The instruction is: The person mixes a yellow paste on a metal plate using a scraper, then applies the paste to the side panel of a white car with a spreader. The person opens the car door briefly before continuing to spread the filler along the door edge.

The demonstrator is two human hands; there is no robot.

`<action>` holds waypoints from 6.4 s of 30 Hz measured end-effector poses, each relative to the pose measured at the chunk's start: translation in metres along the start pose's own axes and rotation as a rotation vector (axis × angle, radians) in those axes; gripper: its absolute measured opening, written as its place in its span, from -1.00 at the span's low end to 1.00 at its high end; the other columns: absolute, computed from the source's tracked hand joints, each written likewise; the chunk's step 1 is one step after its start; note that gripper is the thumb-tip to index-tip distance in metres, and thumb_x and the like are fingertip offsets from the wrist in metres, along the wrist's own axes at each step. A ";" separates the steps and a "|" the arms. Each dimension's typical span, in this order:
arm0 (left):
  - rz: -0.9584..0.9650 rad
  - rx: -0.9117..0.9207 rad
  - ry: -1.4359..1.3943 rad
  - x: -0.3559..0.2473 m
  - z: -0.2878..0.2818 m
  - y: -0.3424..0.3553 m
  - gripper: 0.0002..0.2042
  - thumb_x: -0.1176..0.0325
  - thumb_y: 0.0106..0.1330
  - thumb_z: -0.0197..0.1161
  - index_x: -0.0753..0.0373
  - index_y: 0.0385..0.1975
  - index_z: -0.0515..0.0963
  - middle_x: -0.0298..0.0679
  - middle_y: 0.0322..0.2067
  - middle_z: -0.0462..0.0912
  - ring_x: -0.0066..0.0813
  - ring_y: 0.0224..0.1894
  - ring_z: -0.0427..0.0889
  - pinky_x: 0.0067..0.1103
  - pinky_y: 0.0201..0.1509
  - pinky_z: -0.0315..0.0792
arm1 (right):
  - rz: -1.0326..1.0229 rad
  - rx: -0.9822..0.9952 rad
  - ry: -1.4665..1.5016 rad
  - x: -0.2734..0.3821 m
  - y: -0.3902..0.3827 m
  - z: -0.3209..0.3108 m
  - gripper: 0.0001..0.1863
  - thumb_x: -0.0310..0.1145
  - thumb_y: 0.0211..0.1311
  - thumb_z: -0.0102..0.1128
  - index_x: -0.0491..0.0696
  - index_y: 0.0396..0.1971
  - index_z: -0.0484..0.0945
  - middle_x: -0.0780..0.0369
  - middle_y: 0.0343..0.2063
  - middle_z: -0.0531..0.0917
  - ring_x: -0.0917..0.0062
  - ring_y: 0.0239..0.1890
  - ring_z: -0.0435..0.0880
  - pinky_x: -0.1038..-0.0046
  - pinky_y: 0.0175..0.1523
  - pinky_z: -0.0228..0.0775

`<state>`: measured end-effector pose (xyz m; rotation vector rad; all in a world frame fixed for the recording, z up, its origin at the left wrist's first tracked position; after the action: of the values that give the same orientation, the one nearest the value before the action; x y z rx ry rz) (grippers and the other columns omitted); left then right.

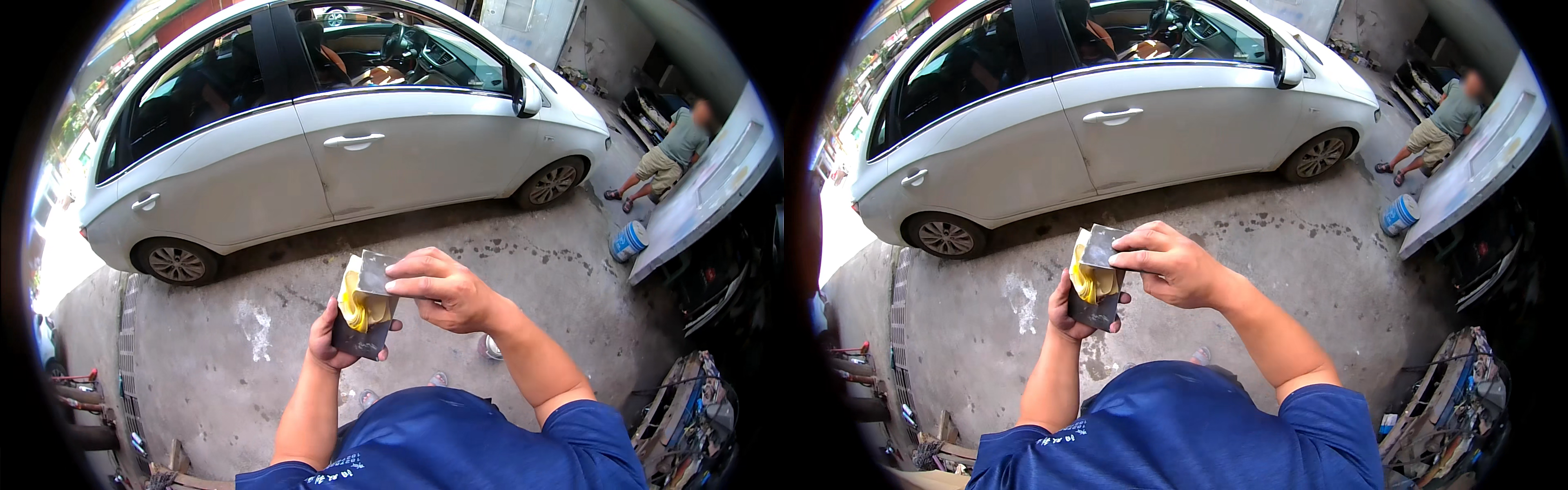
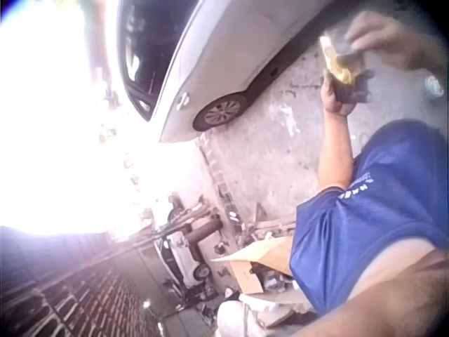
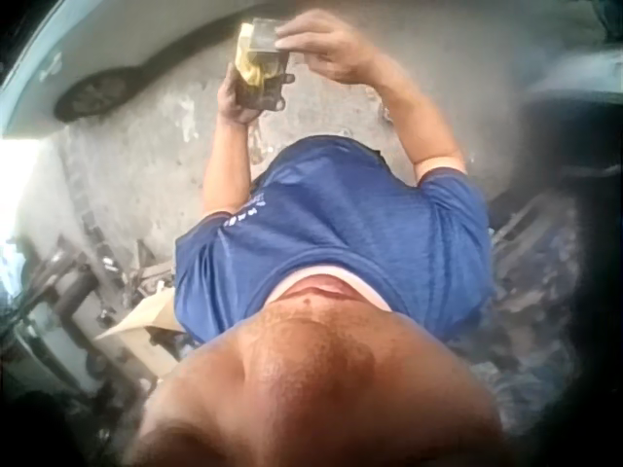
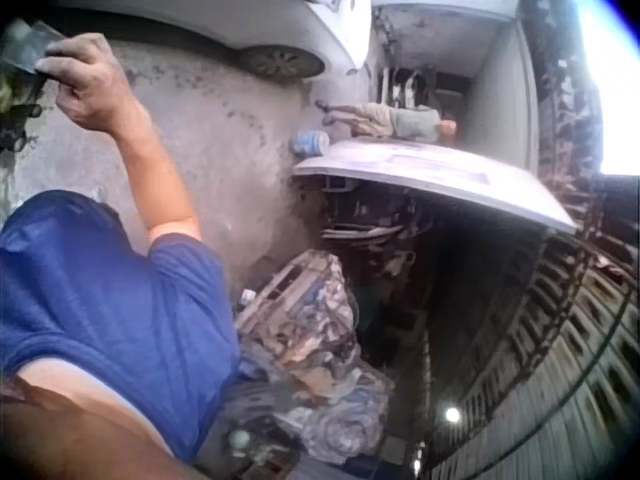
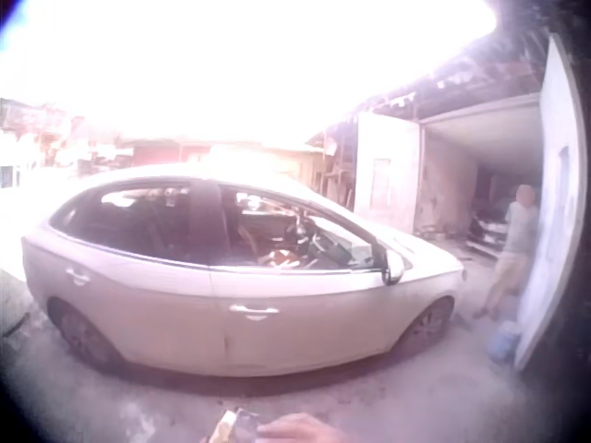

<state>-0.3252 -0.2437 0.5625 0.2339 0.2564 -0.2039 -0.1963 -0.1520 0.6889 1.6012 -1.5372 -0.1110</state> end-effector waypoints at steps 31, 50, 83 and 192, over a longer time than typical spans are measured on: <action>-0.065 0.104 -0.073 0.007 -0.002 -0.006 -0.36 -0.15 0.39 -0.12 0.19 0.31 0.17 0.04 0.15 0.38 0.24 0.00 0.52 -0.01 -0.20 0.52 | 0.245 0.058 0.753 -0.008 -0.009 0.013 -0.52 -0.77 -0.03 0.03 -0.05 -0.07 0.54 0.15 0.04 0.52 0.34 0.12 0.49 0.34 0.18 0.36; 0.539 -0.425 0.827 -0.015 -0.024 0.012 -0.43 -0.01 0.49 -0.17 0.21 0.36 0.10 -0.29 0.03 0.47 -0.48 0.00 0.49 -0.43 0.05 0.45 | 0.355 -0.026 -0.108 -0.019 -0.013 0.047 -0.59 -0.61 -0.04 0.06 -0.12 -0.10 0.59 0.09 -0.13 0.63 0.19 -0.03 0.56 0.28 0.09 0.41; -0.108 -0.148 0.217 0.009 0.005 -0.004 -0.41 -0.04 0.42 -0.09 0.26 0.29 0.19 0.05 0.10 0.43 0.13 -0.02 0.56 -0.14 -0.17 0.57 | -0.041 0.187 -0.044 0.037 -0.008 -0.024 -0.58 -0.78 -0.18 0.14 -0.10 -0.24 0.57 0.19 -0.18 0.61 0.26 -0.09 0.61 0.33 -0.06 0.52; -0.032 -0.161 0.618 -0.019 0.009 0.020 -0.44 -0.01 0.44 -0.09 0.29 0.27 0.21 -0.03 0.10 0.45 -0.06 0.02 0.56 -0.23 -0.09 0.56 | 0.433 0.110 0.074 -0.009 -0.005 -0.043 -0.68 -0.68 0.06 0.14 -0.17 -0.12 0.51 0.19 -0.25 0.64 0.43 -0.24 0.64 0.48 -0.07 0.49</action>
<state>-0.3369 -0.2233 0.5804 0.1276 0.8869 -0.1366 -0.1684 -0.1231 0.7079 1.3025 -1.8188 0.2725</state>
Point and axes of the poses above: each hand's wrist, its own y-axis towards the middle knuckle, its own z-axis out of the palm, x = y × z, the point moved 6 cm from there along y, towards the middle knuckle
